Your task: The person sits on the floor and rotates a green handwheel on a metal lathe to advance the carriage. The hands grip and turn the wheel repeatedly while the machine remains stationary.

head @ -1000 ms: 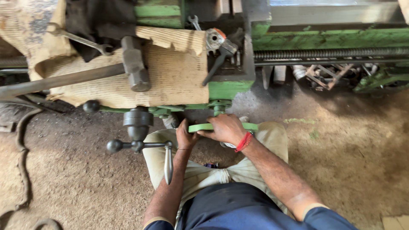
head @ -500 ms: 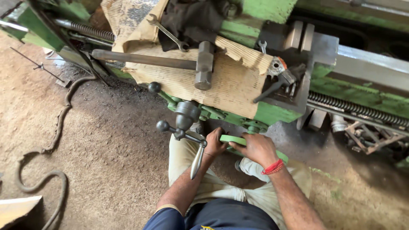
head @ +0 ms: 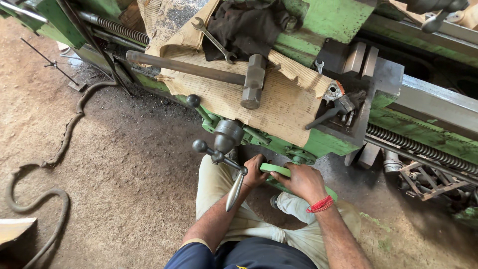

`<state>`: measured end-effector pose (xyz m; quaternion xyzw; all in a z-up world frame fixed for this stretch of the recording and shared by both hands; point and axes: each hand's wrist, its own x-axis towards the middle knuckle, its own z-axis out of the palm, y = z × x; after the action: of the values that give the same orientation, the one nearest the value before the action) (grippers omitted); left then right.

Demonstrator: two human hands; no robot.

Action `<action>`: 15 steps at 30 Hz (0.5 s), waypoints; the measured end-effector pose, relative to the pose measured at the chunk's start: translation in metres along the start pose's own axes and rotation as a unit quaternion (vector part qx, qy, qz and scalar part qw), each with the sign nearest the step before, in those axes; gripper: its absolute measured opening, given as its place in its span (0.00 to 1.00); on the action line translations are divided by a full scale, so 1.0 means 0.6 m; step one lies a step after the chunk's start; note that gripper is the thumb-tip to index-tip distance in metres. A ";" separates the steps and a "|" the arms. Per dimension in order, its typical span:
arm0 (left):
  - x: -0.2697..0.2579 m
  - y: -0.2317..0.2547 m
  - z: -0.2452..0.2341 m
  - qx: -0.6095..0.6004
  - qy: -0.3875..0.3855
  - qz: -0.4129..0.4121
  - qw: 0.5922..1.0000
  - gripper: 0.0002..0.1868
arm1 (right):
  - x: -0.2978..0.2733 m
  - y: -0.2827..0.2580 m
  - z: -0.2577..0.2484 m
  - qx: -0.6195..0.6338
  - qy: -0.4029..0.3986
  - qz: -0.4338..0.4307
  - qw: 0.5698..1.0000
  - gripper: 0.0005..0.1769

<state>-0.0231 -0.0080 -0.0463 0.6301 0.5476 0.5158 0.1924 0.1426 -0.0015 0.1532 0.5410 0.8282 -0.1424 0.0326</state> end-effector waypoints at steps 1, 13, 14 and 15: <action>0.000 -0.002 0.000 -0.001 -0.001 0.000 1.000 0.15 | 0.001 -0.001 0.001 -0.003 -0.002 0.000 1.000 0.35; -0.003 -0.007 0.001 -0.007 -0.008 -0.007 1.000 0.14 | 0.005 0.004 0.008 -0.009 0.014 -0.016 1.000 0.35; -0.003 -0.003 0.000 -0.012 -0.005 -0.004 1.000 0.14 | 0.004 0.005 0.008 -0.005 0.012 -0.014 1.000 0.35; 0.000 0.001 -0.003 -0.017 -0.002 0.000 1.000 0.14 | 0.005 0.005 0.008 -0.001 0.011 -0.013 1.000 0.35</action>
<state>-0.0245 -0.0085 -0.0452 0.6278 0.5385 0.5238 0.2040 0.1435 0.0010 0.1475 0.5317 0.8357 -0.1361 0.0221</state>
